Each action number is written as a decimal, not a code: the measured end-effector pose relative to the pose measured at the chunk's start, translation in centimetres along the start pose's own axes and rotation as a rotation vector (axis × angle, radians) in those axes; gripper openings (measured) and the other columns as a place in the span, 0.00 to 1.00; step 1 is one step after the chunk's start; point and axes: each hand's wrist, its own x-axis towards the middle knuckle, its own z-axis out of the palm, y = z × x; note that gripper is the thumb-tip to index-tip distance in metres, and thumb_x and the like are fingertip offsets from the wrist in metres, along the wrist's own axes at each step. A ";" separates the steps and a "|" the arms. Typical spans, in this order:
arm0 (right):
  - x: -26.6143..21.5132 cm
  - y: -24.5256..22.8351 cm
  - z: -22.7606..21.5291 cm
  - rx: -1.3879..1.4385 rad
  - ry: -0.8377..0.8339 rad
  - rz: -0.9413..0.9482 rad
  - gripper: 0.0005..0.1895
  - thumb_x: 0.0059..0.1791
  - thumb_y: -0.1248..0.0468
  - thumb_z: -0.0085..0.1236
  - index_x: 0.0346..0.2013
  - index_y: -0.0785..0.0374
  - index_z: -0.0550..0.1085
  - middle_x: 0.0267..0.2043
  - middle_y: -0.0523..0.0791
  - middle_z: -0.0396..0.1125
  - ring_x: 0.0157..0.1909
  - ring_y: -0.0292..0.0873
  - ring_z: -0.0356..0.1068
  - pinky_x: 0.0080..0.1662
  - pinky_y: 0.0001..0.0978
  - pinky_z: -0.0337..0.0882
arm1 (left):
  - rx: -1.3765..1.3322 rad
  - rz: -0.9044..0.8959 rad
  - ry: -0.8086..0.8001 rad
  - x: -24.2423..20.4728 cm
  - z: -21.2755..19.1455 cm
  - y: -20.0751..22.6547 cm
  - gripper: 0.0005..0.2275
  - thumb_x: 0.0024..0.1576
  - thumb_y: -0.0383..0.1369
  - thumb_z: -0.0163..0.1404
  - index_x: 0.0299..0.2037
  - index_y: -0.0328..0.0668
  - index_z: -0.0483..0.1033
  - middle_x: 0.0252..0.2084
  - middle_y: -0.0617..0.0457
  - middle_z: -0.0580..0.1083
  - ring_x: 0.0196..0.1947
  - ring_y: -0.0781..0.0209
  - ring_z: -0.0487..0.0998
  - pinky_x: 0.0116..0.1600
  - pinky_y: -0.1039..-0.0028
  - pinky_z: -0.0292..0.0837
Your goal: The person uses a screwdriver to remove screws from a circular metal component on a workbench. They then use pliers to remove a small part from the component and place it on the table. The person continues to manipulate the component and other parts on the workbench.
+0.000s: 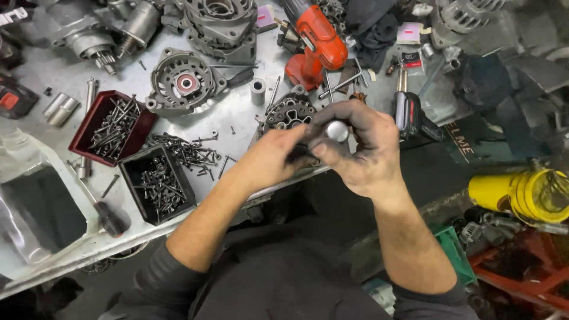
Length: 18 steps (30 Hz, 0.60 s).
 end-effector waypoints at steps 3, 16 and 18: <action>0.1 -0.7 0.6 -0.092 0.045 0.011 0.19 0.50 0.64 0.70 0.50 0.68 0.73 0.44 0.44 0.74 0.46 0.35 0.75 0.51 0.27 0.76 | 0.011 0.041 -0.042 -0.1 0.9 -1.2 0.20 0.52 0.27 0.58 0.55 0.38 0.72 0.36 0.43 0.78 0.38 0.39 0.80 0.43 0.58 0.76; -0.6 0.0 2.3 0.252 0.248 0.132 0.29 0.53 0.73 0.64 0.65 0.67 0.61 0.55 0.51 0.71 0.53 0.41 0.75 0.54 0.34 0.78 | 0.005 -0.106 0.014 0.8 0.8 -1.1 0.20 0.47 0.37 0.66 0.46 0.41 0.76 0.36 0.47 0.80 0.38 0.45 0.83 0.44 0.61 0.79; -1.6 1.7 2.3 0.265 0.258 0.103 0.22 0.56 0.71 0.63 0.61 0.67 0.63 0.49 0.50 0.71 0.48 0.41 0.74 0.51 0.34 0.78 | 0.081 -0.153 -0.015 1.2 -0.1 0.3 0.20 0.45 0.39 0.67 0.44 0.40 0.76 0.38 0.47 0.79 0.40 0.44 0.81 0.46 0.60 0.77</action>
